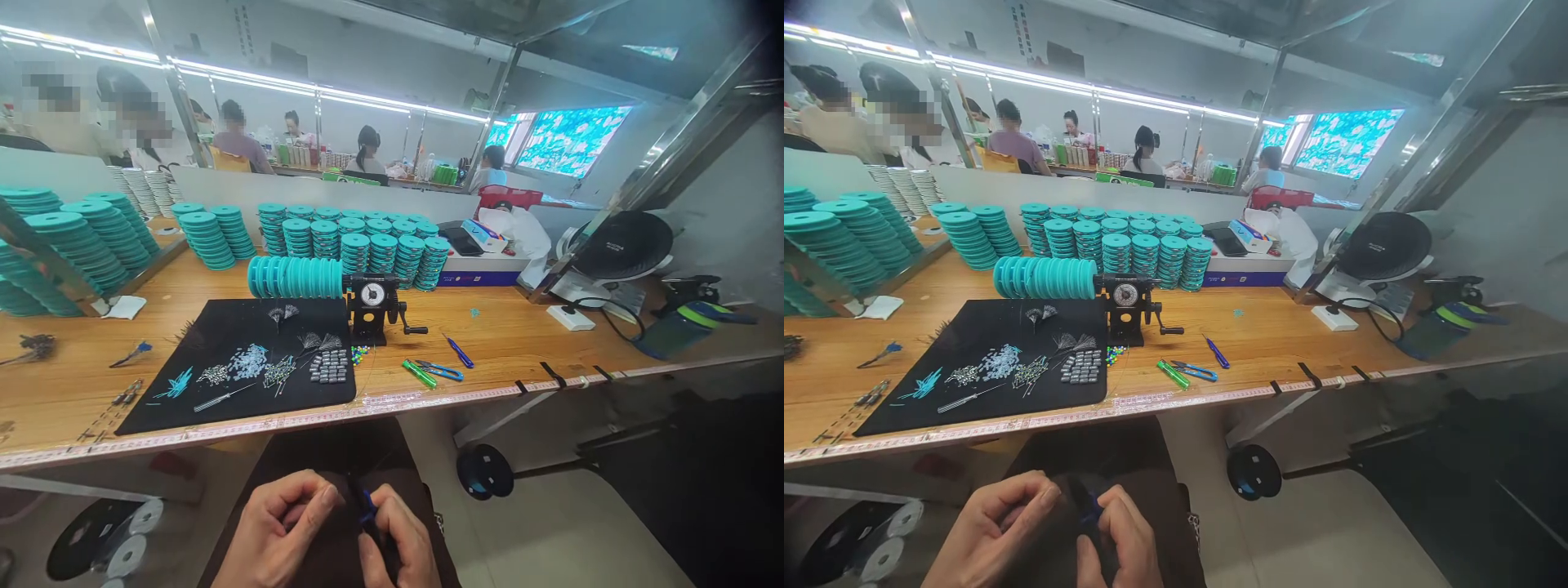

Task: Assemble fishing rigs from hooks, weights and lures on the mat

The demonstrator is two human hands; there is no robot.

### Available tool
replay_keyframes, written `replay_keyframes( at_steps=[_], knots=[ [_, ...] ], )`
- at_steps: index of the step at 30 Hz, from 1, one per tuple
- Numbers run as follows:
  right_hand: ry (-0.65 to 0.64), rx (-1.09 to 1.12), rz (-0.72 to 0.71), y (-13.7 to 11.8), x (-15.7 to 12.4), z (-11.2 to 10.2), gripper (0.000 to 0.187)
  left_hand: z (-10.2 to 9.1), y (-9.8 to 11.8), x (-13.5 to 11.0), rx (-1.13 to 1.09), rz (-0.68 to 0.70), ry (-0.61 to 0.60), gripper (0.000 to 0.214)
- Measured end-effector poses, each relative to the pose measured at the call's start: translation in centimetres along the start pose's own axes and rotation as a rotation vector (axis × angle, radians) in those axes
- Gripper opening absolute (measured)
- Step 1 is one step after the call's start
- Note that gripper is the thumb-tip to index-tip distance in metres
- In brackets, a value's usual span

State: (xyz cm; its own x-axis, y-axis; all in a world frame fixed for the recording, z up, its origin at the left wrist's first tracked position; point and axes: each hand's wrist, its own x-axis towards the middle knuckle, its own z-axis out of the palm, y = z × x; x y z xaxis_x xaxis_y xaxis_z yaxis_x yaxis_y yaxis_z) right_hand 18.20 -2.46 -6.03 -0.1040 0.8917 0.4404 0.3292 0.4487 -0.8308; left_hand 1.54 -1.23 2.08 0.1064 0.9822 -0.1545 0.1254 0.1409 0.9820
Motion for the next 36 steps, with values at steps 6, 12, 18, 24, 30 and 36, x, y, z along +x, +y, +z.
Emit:
replay_keyframes(
  at_steps=[6, 12, 18, 24, 30, 36],
  knots=[
    [0.033, 0.024, 0.013, -1.4, -0.3, 0.2, 0.020, 0.4, 0.2, -1.1, -0.054, -0.007, 0.072, 0.042],
    [-0.074, -0.018, 0.110, -0.9, 0.6, -0.3, 0.021, 0.3, -0.8, -0.4, 0.070, 0.097, 0.150, 0.033],
    [-0.109, 0.001, 0.178, -0.1, 0.8, -1.3, 0.024, -1.0, -2.7, 0.4, 0.359, 0.388, 0.285, 0.014],
    [-0.088, -0.108, 0.059, -0.1, 0.3, -1.2, 0.016, -1.6, -3.4, 0.5, 0.645, 0.712, 0.352, 0.013],
    [-0.099, -0.175, -0.035, -0.6, 1.2, -1.1, 0.014, -1.5, -4.0, 0.2, 0.753, 0.744, 0.261, 0.018],
    [-0.095, -0.185, -0.056, -0.5, 1.3, -1.0, 0.014, -1.2, -4.1, 0.2, 0.750, 0.740, 0.268, 0.019]
  ],
)
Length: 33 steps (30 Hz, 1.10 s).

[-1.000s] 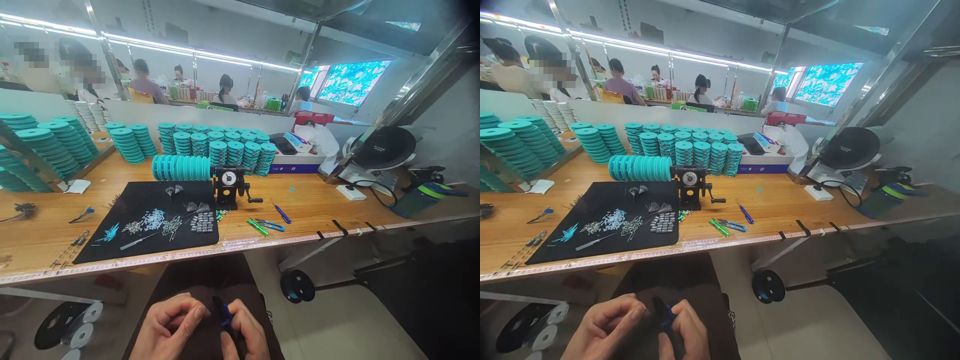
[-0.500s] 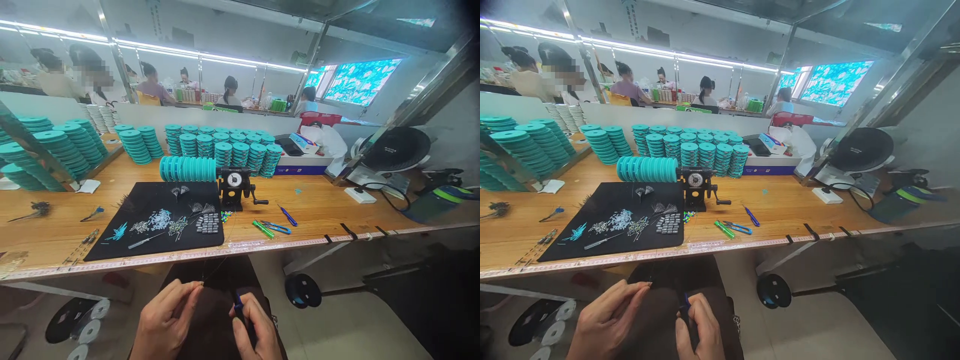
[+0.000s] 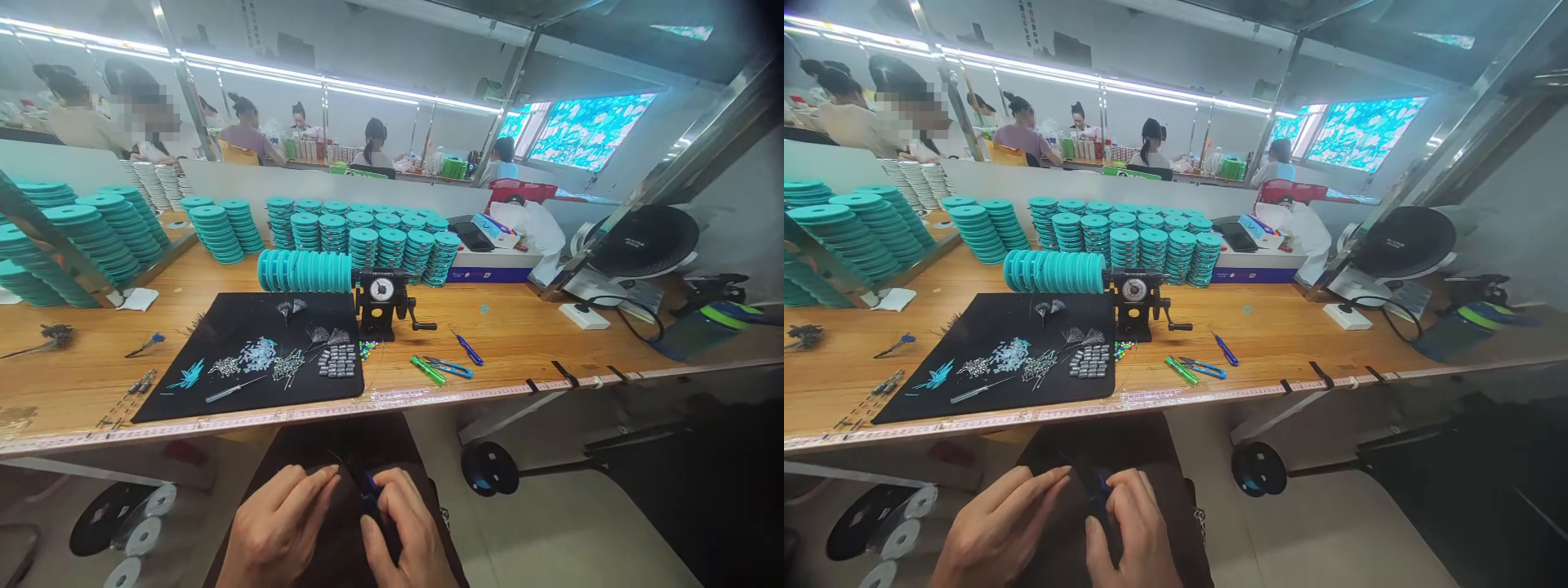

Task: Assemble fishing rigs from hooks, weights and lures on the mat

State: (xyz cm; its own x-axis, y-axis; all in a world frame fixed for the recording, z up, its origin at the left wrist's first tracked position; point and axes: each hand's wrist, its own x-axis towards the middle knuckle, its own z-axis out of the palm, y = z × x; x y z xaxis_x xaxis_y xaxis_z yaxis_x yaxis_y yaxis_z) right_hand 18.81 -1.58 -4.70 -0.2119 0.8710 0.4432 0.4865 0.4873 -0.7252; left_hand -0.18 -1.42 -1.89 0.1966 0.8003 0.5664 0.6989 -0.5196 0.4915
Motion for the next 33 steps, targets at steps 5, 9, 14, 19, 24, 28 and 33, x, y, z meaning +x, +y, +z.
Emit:
replay_keyframes(
  at_steps=[5, 9, 14, 19, 24, 28, 33],
  knots=[
    [-0.023, 0.059, 0.042, -0.1, -0.3, 0.2, 0.015, -0.1, 0.7, 0.7, -0.164, -0.103, 0.040, 0.015],
    [0.009, 0.130, 0.071, -0.3, -0.9, 0.5, 0.018, -0.7, 1.9, 1.4, -0.425, -0.439, -0.004, 0.011],
    [0.089, 0.211, 0.086, -0.6, -1.9, 1.2, 0.020, -1.4, 3.1, 1.7, -0.688, -0.731, -0.084, 0.031],
    [0.105, 0.197, 0.123, -0.3, -2.3, 1.5, 0.017, -0.7, 2.8, 1.6, -0.793, -0.844, -0.201, 0.038],
    [0.032, 0.153, 0.149, 0.0, -1.0, 0.5, 0.015, -0.4, 2.2, 2.2, -0.782, -0.772, -0.207, 0.032],
    [-0.012, 0.144, 0.133, -0.1, -0.5, -0.1, 0.015, -0.4, 1.6, 2.0, -0.653, -0.703, -0.141, 0.026],
    [0.021, -0.011, 0.073, 0.3, -1.4, 0.0, 0.015, 0.1, 0.6, 0.8, -0.494, -0.597, -0.018, 0.016]
  ],
)
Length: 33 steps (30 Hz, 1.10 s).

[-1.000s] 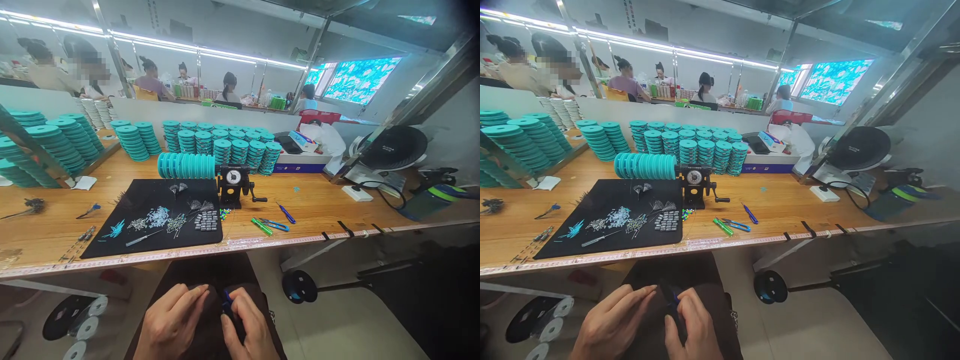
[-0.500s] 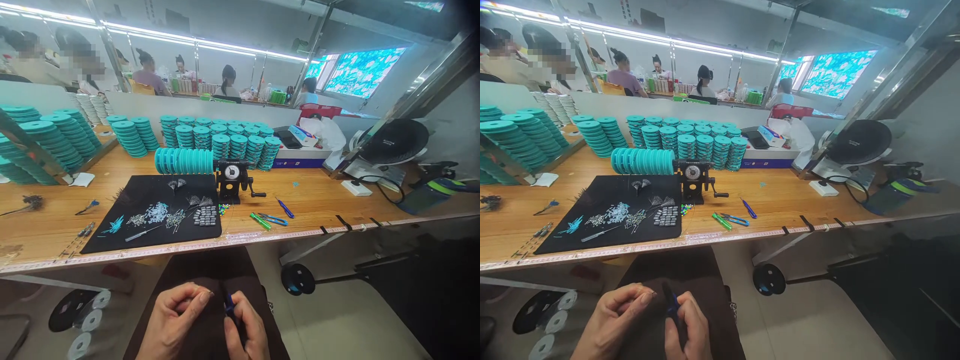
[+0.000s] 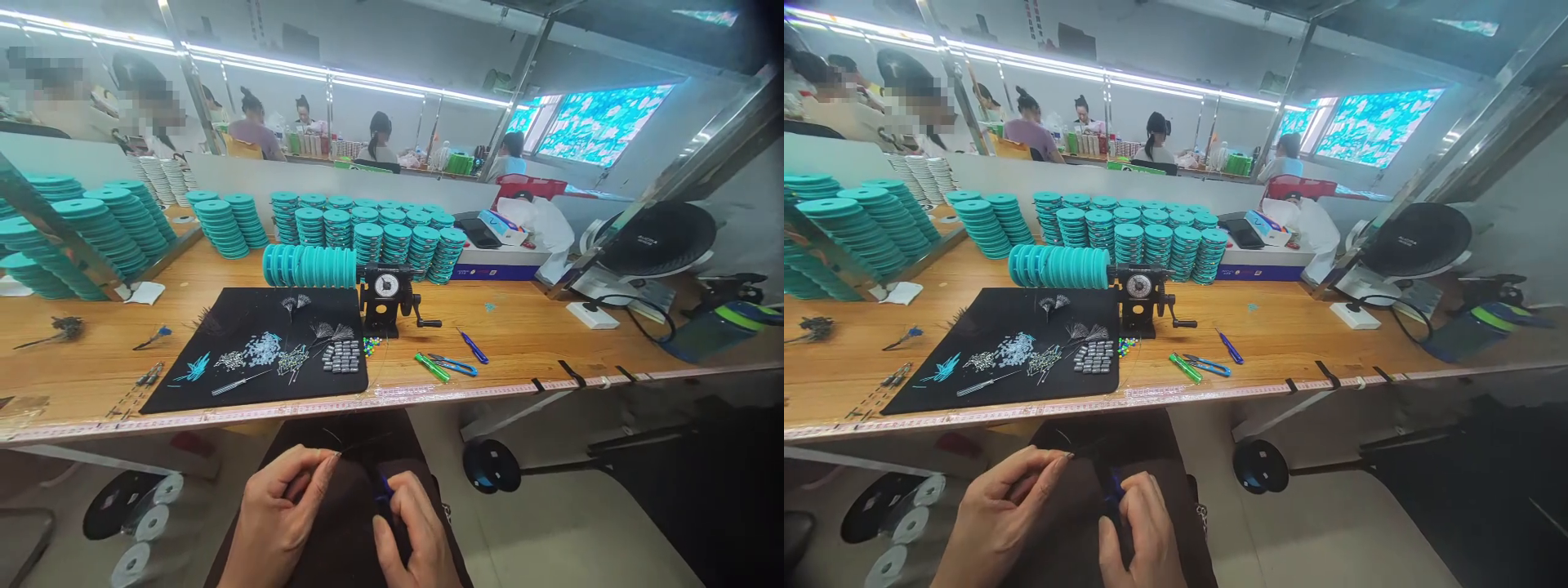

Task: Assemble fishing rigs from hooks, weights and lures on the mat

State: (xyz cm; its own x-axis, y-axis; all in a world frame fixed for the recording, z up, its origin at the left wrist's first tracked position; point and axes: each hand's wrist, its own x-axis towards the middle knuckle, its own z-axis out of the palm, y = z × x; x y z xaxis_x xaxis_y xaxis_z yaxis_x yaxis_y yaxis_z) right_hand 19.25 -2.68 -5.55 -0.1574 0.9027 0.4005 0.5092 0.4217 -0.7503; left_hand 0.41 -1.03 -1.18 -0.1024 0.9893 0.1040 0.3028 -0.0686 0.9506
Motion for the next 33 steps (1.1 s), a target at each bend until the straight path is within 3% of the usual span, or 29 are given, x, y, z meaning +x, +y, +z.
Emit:
replay_keyframes(
  at_steps=[4, 9, 17, 20, 23, 26, 33],
  knots=[
    [0.002, -0.071, -0.120, 0.1, 0.0, 0.1, 0.014, 0.0, -0.3, -0.2, 0.114, 0.199, 0.029, 0.009],
    [0.010, -0.115, -0.153, -0.4, 0.8, -0.1, 0.012, 0.2, 0.3, -0.3, 0.254, 0.437, 0.080, 0.012],
    [-0.005, -0.139, -0.155, -0.5, 0.6, 0.1, 0.009, 0.6, 0.4, -0.6, 0.303, 0.540, 0.082, 0.012],
    [0.012, -0.102, -0.176, 0.1, 0.2, 0.7, 0.010, 0.8, 0.6, -0.7, 0.226, 0.431, 0.074, 0.012],
    [0.051, -0.089, -0.228, 0.6, -0.1, 1.2, 0.011, 0.9, 1.2, -0.6, 0.063, 0.158, -0.008, 0.008],
    [0.089, -0.097, -0.248, 0.7, -0.2, 1.4, 0.011, 0.7, 1.6, -0.5, -0.042, -0.102, -0.086, 0.019],
    [0.154, -0.055, -0.221, 0.4, -0.8, 1.8, 0.013, 0.2, 1.1, -0.8, -0.209, -0.380, -0.162, 0.040]
  ],
)
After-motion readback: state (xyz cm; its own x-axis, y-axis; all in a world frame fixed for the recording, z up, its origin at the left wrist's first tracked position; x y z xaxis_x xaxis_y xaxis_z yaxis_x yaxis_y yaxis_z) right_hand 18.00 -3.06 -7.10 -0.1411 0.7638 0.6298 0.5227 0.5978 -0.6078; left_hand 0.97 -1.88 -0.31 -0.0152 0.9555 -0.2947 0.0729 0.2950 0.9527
